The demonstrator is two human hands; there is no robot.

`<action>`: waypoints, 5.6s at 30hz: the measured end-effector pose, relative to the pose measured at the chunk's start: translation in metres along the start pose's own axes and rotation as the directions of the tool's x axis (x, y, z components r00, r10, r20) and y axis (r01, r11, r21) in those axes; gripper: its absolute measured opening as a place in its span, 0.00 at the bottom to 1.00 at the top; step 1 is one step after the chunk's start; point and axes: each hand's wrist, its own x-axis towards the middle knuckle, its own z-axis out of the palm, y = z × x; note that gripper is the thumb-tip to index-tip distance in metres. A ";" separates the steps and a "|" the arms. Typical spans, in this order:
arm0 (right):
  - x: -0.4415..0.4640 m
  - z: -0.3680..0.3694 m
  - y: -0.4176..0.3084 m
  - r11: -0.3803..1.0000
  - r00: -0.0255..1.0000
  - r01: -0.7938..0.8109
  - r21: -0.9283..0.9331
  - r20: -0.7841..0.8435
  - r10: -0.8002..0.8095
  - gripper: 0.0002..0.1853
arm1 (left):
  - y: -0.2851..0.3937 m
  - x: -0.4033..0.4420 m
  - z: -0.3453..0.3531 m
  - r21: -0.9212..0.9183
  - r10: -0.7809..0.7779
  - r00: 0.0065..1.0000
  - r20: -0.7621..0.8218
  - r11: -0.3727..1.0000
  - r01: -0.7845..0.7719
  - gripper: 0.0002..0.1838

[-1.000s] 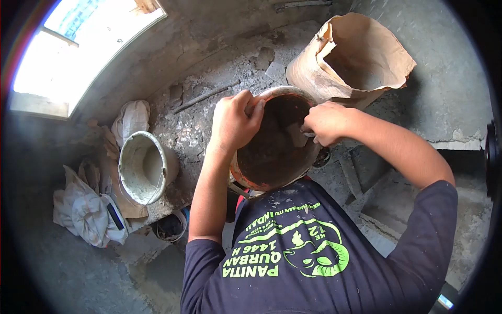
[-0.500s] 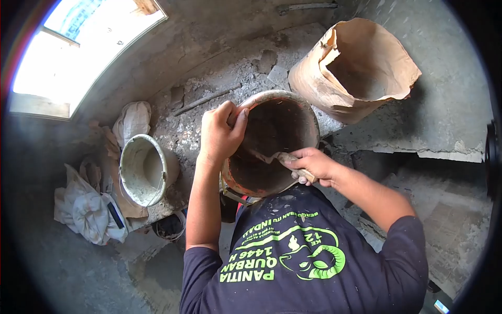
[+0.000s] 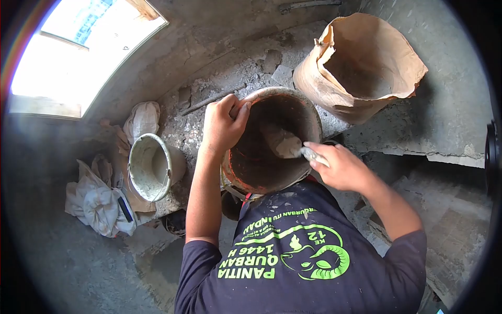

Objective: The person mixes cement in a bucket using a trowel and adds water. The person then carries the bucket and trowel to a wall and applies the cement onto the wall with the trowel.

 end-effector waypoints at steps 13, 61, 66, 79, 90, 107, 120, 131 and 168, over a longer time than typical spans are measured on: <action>0.064 -0.076 -0.091 0.640 0.876 0.262 -0.722 0.457 0.157 0.13 | 0.012 -0.006 0.004 0.018 0.057 0.998 -0.033 0.998 -0.056 0.15; -0.022 0.023 0.063 -0.226 0.750 -0.637 0.737 0.660 0.036 0.22 | -0.013 0.000 -0.008 -0.031 -0.045 0.998 -0.032 0.999 0.044 0.15; -0.037 0.040 0.098 -0.284 0.796 -0.584 0.761 0.606 -0.012 0.28 | -0.013 -0.010 -0.015 -0.038 -0.098 0.995 -0.028 0.995 0.097 0.14; -0.039 0.026 0.094 -0.123 0.838 -0.545 0.829 0.541 -0.073 0.28 | -0.021 -0.014 -0.017 0.047 -0.059 0.997 -0.042 0.997 0.061 0.14; -0.016 0.050 0.122 -0.216 0.825 -0.563 0.798 0.557 -0.093 0.29 | -0.051 0.002 -0.023 0.143 -0.103 0.994 -0.029 0.984 0.106 0.17; 0.021 0.040 0.078 0.496 0.913 -0.373 0.784 0.405 0.047 0.17 | -0.103 -0.088 -0.011 0.019 -0.539 0.790 -0.293 0.823 0.568 0.21; 0.040 0.078 0.082 0.588 0.904 -0.298 0.752 0.421 -0.080 0.16 | -0.124 -0.022 -0.049 0.111 -0.302 0.938 -0.169 0.940 0.323 0.18; 0.035 0.067 0.061 0.986 0.986 0.166 -0.012 -0.015 -0.166 0.28 | -0.130 -0.024 -0.046 0.088 -0.304 0.929 -0.210 0.941 0.328 0.18; -0.091 0.034 0.071 0.750 0.982 -0.001 0.661 0.140 -0.123 0.18 | -0.142 -0.023 -0.042 0.141 -0.345 0.913 -0.220 0.914 0.379 0.21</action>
